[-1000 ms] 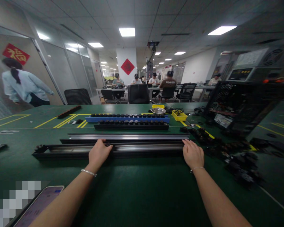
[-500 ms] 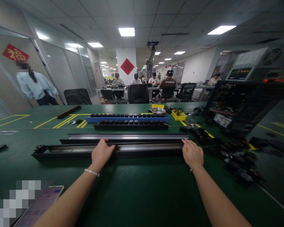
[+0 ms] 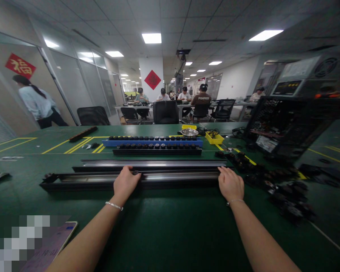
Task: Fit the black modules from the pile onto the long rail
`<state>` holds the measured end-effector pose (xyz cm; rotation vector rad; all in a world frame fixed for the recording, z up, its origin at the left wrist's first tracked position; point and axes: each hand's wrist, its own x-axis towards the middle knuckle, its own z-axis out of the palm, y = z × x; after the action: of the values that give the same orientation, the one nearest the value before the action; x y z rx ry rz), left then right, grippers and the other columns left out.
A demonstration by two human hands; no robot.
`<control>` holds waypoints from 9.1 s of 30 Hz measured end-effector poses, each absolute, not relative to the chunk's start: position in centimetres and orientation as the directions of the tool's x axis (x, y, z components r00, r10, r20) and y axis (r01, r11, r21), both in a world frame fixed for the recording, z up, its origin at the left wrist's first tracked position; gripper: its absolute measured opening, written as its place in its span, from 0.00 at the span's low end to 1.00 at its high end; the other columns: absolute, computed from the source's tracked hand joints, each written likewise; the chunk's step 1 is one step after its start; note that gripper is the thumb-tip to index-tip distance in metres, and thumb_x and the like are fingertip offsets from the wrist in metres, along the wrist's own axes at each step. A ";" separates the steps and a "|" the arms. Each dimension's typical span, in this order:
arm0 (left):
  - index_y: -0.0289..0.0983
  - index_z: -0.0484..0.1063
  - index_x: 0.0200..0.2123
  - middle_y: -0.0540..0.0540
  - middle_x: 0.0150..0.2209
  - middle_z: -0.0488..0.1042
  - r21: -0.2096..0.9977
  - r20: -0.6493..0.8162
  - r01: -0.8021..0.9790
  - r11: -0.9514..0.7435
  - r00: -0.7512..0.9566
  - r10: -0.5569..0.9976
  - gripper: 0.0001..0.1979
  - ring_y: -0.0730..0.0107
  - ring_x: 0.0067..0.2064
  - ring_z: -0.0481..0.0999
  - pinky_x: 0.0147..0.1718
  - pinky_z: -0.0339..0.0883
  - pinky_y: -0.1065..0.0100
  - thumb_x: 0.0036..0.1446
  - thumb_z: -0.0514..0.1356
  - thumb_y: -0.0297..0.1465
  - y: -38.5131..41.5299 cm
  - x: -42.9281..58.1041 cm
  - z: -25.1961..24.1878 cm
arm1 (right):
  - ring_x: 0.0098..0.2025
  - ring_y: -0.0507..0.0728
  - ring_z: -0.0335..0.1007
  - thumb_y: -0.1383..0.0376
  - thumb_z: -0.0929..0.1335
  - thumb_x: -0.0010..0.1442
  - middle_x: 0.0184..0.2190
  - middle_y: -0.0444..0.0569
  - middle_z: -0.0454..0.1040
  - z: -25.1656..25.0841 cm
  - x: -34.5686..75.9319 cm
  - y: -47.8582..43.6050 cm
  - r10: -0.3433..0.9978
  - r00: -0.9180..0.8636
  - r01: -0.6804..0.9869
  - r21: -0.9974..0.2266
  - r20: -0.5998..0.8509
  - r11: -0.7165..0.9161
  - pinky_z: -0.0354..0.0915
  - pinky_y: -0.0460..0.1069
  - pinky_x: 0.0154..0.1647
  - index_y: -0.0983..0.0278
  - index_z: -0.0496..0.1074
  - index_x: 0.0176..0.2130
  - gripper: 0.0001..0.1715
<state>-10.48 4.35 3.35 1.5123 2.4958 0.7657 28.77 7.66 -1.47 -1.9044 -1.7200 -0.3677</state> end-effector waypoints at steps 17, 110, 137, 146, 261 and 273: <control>0.39 0.62 0.48 0.42 0.46 0.74 0.485 0.152 0.802 0.350 -0.471 0.869 0.25 0.55 0.46 0.74 0.38 0.63 0.62 0.48 0.57 0.44 4.3 -8.5 3.6 | 0.57 0.58 0.59 0.63 0.52 0.61 0.54 0.49 0.69 -1.3 28.7 7.4 0.833 0.151 0.977 -0.211 0.533 -0.041 0.54 0.56 0.53 0.63 0.69 0.52 0.27; 0.38 0.64 0.44 0.42 0.39 0.76 0.612 0.236 0.779 0.136 -0.344 0.909 0.22 0.58 0.42 0.75 0.40 0.63 0.63 0.50 0.58 0.46 5.3 -2.0 2.0 | 0.55 0.58 0.61 0.60 0.60 0.59 0.52 0.52 0.70 0.1 14.3 5.4 0.813 -0.253 0.824 -0.322 0.525 0.465 0.53 0.54 0.57 0.66 0.66 0.54 0.25; 0.40 0.68 0.32 0.50 0.30 0.77 0.681 0.378 0.726 -0.090 -0.244 0.893 0.08 0.68 0.35 0.76 0.58 0.50 0.54 0.56 0.52 0.37 4.7 -2.4 1.4 | 0.48 0.59 0.64 0.57 0.64 0.56 0.43 0.54 0.74 0.6 8.2 5.7 0.890 0.024 0.840 -0.492 0.455 0.229 0.51 0.52 0.53 0.67 0.72 0.41 0.19; 0.42 0.72 0.39 0.48 0.48 0.75 0.477 0.517 0.862 -0.169 -0.120 0.847 0.11 0.63 0.52 0.70 0.59 0.48 0.52 0.55 0.53 0.32 4.3 -2.2 0.6 | 0.47 0.59 0.64 0.60 0.64 0.55 0.42 0.53 0.74 0.5 8.9 5.7 0.881 0.050 0.848 -0.487 0.470 0.211 0.51 0.52 0.53 0.67 0.72 0.40 0.16; 0.44 0.72 0.46 0.48 0.50 0.74 0.304 0.567 0.934 -0.186 -0.020 0.823 0.15 0.61 0.54 0.69 0.60 0.44 0.48 0.59 0.50 0.34 3.7 -2.1 0.0 | 0.46 0.60 0.64 0.59 0.62 0.55 0.42 0.57 0.73 -0.9 18.4 6.4 0.812 0.193 0.898 -0.433 0.551 0.080 0.49 0.57 0.56 0.68 0.71 0.40 0.19; 0.45 0.72 0.46 0.49 0.50 0.74 0.316 0.550 0.932 -0.177 -0.028 0.835 0.15 0.61 0.54 0.69 0.60 0.44 0.47 0.58 0.51 0.33 3.7 -2.0 0.1 | 0.46 0.62 0.65 0.61 0.62 0.54 0.41 0.58 0.73 -0.9 19.7 6.6 0.788 0.244 0.903 -0.429 0.565 0.028 0.53 0.57 0.53 0.69 0.71 0.39 0.17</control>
<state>-2.00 3.71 0.12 2.2870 2.1013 1.0844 19.66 6.59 -0.87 -1.7717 -1.5602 -0.1947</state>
